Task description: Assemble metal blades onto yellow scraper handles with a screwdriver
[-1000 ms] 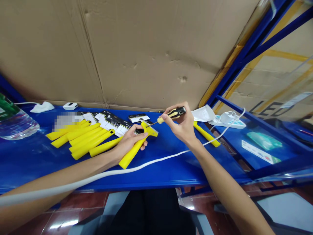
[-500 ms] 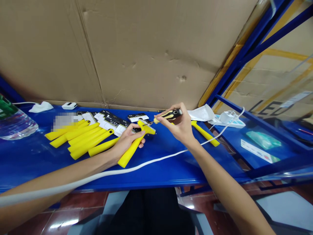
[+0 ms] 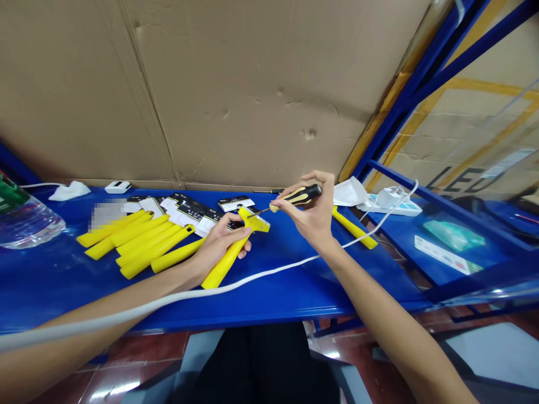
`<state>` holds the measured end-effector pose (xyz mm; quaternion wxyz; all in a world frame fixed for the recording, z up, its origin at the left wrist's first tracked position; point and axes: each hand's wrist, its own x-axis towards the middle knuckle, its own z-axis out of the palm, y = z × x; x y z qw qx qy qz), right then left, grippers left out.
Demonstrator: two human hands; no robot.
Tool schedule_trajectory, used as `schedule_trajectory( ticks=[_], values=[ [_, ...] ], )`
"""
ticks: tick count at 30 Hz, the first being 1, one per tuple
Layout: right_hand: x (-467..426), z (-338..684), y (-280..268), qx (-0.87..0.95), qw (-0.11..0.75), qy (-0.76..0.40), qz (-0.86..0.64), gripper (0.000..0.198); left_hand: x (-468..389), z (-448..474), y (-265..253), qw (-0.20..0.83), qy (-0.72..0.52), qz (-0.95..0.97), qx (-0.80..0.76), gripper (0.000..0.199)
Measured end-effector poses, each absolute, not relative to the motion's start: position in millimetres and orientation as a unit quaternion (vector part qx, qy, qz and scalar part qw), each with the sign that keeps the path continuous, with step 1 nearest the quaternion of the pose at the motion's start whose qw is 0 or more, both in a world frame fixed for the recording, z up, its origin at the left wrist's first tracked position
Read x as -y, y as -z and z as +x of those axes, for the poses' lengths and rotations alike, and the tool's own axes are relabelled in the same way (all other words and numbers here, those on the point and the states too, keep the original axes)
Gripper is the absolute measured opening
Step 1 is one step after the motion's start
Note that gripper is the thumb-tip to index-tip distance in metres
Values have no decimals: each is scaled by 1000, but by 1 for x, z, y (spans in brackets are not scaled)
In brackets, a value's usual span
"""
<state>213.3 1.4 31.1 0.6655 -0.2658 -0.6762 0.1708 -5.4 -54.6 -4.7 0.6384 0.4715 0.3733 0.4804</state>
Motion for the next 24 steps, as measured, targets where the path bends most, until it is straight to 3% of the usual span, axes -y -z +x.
schedule_trajectory(
  ticks=[5,10,24],
  values=[
    [-5,218,-29,704,645,-161,-251,51,49,-9,13,641,-471,482,-368,48],
    [-9,220,-29,730,598,-280,-177,33,46,-9,19,642,-504,449,-364,50],
    [-9,218,-26,711,616,-208,-268,35,49,-7,12,630,-520,437,-378,54]
  ],
)
